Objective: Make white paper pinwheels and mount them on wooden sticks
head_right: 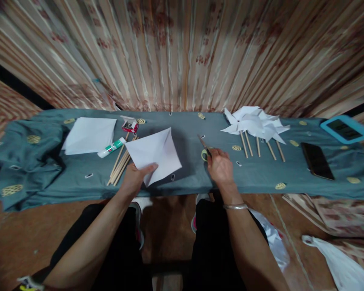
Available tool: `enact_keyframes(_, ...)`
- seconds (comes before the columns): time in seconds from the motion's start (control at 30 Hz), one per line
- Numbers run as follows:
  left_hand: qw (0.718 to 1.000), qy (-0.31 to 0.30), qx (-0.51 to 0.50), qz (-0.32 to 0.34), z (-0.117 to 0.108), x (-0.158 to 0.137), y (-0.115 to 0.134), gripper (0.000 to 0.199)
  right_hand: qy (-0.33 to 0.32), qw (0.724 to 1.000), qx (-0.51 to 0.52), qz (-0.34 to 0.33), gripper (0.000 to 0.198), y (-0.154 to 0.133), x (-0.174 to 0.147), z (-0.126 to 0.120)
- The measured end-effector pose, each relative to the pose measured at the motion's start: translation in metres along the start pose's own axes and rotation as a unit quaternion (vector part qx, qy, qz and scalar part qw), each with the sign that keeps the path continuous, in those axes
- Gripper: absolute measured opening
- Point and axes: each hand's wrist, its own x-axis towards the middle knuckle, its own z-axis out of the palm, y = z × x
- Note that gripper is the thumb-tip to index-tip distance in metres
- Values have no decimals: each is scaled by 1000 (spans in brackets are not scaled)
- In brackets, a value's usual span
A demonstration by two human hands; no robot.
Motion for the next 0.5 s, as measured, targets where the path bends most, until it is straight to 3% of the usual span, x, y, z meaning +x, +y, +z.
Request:
enact_keyframes(0.13, 996, 41, 28, 67, 0, 11, 2, 37, -26, 995, -94, -6, 33, 3, 4, 5)
enact_keyframes(0.3, 992, 55, 38, 107, -2, 21, 2, 35, -72, 991, -113, 19, 37, -6, 14, 1)
enact_keyframes(0.43, 990, 60, 23, 123, -4, 27, 4, 34, -88, 992, -44, 80, 35, 3, 19, 0)
enact_keyframes(0.5, 992, 46, -15, 119, -3, 30, 8, 35, -80, 988, 80, 107, 34, 10, 18, 3)
